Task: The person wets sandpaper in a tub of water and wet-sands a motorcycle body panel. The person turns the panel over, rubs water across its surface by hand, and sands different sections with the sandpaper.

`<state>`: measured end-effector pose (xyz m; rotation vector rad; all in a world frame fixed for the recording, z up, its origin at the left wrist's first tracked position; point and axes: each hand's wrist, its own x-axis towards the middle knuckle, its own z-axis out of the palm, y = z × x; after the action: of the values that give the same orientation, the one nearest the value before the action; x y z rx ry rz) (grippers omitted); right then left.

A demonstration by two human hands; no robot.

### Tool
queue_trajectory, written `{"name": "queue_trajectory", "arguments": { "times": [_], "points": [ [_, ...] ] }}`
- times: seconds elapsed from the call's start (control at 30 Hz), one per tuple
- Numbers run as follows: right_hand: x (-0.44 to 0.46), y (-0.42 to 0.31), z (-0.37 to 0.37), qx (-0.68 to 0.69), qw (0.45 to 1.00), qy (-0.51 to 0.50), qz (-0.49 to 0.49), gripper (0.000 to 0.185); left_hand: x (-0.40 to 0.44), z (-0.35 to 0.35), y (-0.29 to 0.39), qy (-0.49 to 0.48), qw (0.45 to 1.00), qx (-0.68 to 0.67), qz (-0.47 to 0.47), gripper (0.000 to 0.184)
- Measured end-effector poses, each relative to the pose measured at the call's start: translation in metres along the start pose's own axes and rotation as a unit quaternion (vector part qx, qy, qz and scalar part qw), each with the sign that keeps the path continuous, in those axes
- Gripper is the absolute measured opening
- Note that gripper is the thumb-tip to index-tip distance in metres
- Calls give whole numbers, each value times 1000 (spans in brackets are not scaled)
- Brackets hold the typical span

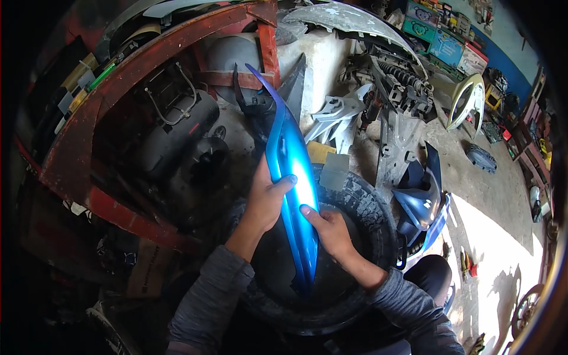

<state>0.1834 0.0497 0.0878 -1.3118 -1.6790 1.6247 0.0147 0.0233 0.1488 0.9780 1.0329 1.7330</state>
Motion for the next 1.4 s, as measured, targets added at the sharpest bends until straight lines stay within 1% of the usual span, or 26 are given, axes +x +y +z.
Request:
{"name": "queue_trajectory", "arguments": {
  "times": [0.07, 0.13, 0.17, 0.2, 0.23, 0.33, 0.37, 0.43, 0.53, 0.6, 0.63, 0.67, 0.73, 0.77, 0.83, 0.87, 0.93, 0.97, 1.0, 1.03, 1.07, 1.13, 1.17, 1.27, 1.33, 1.4],
  "points": [
    [-1, 1, -2, -11, 1000, -28, -8, 44, 1, -3, 2, 10, 1000, -4, -9, 68],
    [-2, 8, -2, 63, 991, -90, -74, 34, 3, -7, 4, 19, 1000, -5, -18, 67],
    [-2, 8, -4, 64, 991, -90, -74, 34, 5, -9, 4, 16, 1000, -3, -9, 66],
    [-4, 6, -7, 63, 987, -121, -90, 30, 6, -11, 3, 12, 1000, -2, 0, 65],
    [-5, 5, -9, 64, 981, -151, -106, 30, 7, -11, 2, 12, 1000, -2, -1, 65],
    [-6, 10, -11, 105, 972, -169, -128, 34, 8, -11, 2, 13, 1000, -4, -4, 64],
    [-6, 10, -13, 105, 972, -168, -129, 34, 9, -8, 1, 17, 1000, -5, -3, 64],
    [-6, 11, -17, 132, 965, -192, -123, 43, 9, -6, -1, 17, 1000, -6, -3, 64],
    [-4, 11, -28, 116, 965, -211, -104, 44, 9, -5, -8, -10, 1000, -28, 9, 61],
    [-8, 15, -32, 150, 965, -192, -94, 44, 3, -4, -12, -62, 993, 95, -32, 64],
    [-9, 17, -35, 179, 961, -189, -95, 43, -1, -2, -13, -115, 981, 154, -28, 67],
    [-9, 20, -39, 209, 955, -188, -99, 42, -6, 2, -22, -139, 974, 177, 23, 67],
    [-12, 22, -49, 226, 954, -168, -104, 40, -14, 12, -22, -173, 969, 176, -28, 68],
    [-14, 22, -55, 213, 960, -150, -101, 36, -18, 18, -23, -187, 966, 174, -30, 68],
    [-17, 25, -63, 204, 965, -126, -108, 35, -23, 30, -26, -162, 970, 177, -41, 66],
    [-19, 26, -68, 191, 968, -116, -115, 34, -23, 36, -27, -172, 968, 177, -42, 66],
    [-26, 21, -81, 192, 968, -100, -125, 30, -25, 47, -27, -171, 974, 143, -37, 57],
    [-28, 17, -90, 174, 973, -92, -120, 30, -26, 52, -25, -179, 973, 143, -40, 57],
    [-31, 9, -101, 157, 978, -84, -113, 31, -27, 58, -21, -194, 964, 174, -58, 52],
    [-39, -10, -117, 147, 983, -88, -59, 43, -26, 64, -19, -209, 953, 204, -74, 47],
    [-44, -21, -131, 171, 980, -92, -48, 56, -25, 72, -21, -217, 952, 203, -75, 47],
    [-51, -28, -158, 157, 982, -97, -35, 66, -21, 93, -28, -263, 947, 178, -51, 42],
    [-53, -26, -171, 164, 981, -101, -30, 69, -16, 102, -24, -267, 936, 208, -97, 36],
    [-79, -46, -206, 175, 983, -56, -21, 73, -6, 146, -42, -271, 950, 149, -50, 35],
    [-80, -47, -232, 156, 987, 0, -25, 72, 3, 178, -47, -267, 954, 133, -14, 32],
    [-85, -56, -257, 151, 987, 17, -54, 62, 11, 207, -49, -250, 962, 111, -9, 26]
  ]
}}
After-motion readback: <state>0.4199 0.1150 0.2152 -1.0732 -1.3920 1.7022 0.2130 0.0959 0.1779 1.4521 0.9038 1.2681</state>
